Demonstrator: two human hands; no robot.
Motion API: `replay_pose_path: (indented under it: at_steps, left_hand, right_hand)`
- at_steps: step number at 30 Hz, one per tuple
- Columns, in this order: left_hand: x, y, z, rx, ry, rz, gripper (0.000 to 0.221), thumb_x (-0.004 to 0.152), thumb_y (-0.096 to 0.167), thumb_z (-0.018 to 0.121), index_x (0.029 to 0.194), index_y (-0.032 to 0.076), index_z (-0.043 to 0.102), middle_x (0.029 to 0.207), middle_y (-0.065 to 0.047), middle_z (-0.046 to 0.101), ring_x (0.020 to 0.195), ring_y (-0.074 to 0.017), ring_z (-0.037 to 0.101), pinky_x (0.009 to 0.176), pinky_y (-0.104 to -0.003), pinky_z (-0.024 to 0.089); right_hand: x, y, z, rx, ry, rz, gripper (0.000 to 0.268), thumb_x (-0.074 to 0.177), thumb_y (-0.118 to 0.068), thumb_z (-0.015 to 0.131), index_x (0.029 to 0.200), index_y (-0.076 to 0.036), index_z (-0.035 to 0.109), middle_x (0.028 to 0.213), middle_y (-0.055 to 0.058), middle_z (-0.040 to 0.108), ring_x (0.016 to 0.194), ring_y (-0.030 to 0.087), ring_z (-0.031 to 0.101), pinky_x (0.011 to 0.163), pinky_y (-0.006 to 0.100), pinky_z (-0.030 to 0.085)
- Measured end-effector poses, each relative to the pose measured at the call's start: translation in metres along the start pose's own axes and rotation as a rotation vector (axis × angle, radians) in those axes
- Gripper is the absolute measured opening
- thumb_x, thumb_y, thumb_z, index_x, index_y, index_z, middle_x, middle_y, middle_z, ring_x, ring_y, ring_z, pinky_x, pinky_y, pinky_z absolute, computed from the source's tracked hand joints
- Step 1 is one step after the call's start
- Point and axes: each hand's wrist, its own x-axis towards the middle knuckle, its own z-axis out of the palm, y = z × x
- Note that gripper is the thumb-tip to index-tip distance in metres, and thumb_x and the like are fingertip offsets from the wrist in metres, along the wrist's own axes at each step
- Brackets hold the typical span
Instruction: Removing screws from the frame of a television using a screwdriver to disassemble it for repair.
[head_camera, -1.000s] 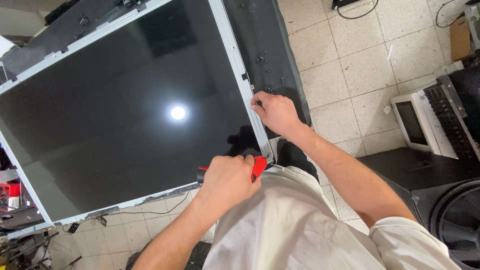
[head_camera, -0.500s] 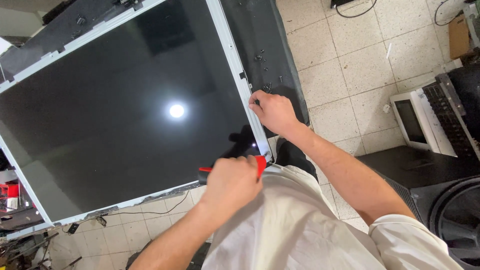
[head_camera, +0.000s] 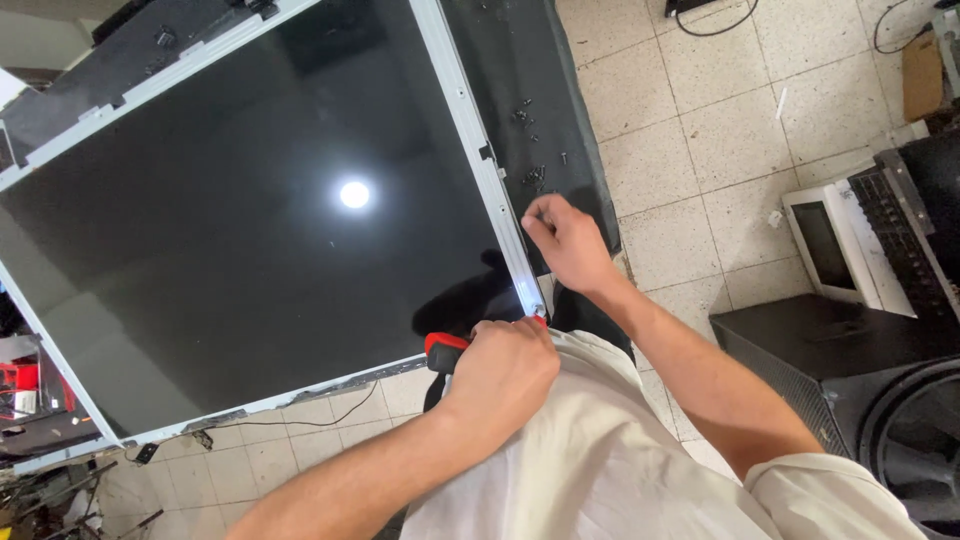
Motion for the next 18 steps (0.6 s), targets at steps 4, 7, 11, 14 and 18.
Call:
replay_pose_path:
  at_steps: [4,7,11,14,18]
  left_hand:
    - [0.0,0.002,0.013,0.003,0.03,-0.016,0.016,0.092,0.008,0.067,0.092,-0.003,0.079,0.058,-0.012,0.064,0.047,-0.026,0.063,0.046,-0.047,0.054]
    - [-0.003,-0.003,0.017,0.037,0.093,-0.048,0.017,0.091,0.013,0.069,0.094,0.001,0.079,0.059,-0.009,0.063,0.051,-0.0256,0.065,0.049,-0.046,0.054]
    - [0.001,0.004,0.014,0.108,-0.047,-0.095,0.003,0.09,0.018,0.066,0.09,0.016,0.068,0.072,0.002,0.066,0.055,-0.0145,0.061,0.047,-0.035,0.037]
    - [-0.001,-0.005,0.018,0.127,0.003,-0.083,0.003,0.087,0.014,0.065,0.088,0.015,0.068,0.071,0.0,0.066,0.054,-0.0163,0.061,0.046,-0.035,0.037]
    - [0.001,-0.015,0.018,0.17,-0.021,0.029,0.005,0.088,0.012,0.067,0.084,0.015,0.069,0.068,0.002,0.059,0.051,-0.0146,0.054,0.046,-0.033,0.034]
  right_hand:
    - [-0.015,0.012,0.014,0.15,-0.019,0.058,0.021,0.118,-0.021,0.058,0.13,-0.006,0.068,0.078,0.015,0.071,0.074,0.033,0.072,0.075,0.051,0.06]
    - [-0.005,-0.023,0.037,-0.154,-0.056,0.025,0.026,0.112,-0.03,0.061,0.127,-0.011,0.068,0.093,0.025,0.077,0.091,0.051,0.077,0.085,0.061,0.061]
    - [0.035,-0.054,0.052,-0.4,-0.207,-0.352,0.022,0.113,-0.025,0.049,0.095,-0.016,0.057,0.081,0.006,0.067,0.077,0.037,0.063,0.07,0.051,0.048]
    - [0.048,-0.034,0.072,-0.411,0.011,-0.571,0.014,0.114,-0.024,0.056,0.105,-0.016,0.063,0.088,0.0,0.072,0.075,0.029,0.069,0.065,0.045,0.052]
    - [0.044,-0.039,0.063,-0.06,0.07,-0.476,0.002,0.112,-0.016,0.062,0.112,-0.014,0.061,0.085,0.0,0.069,0.064,0.023,0.057,0.061,0.038,0.047]
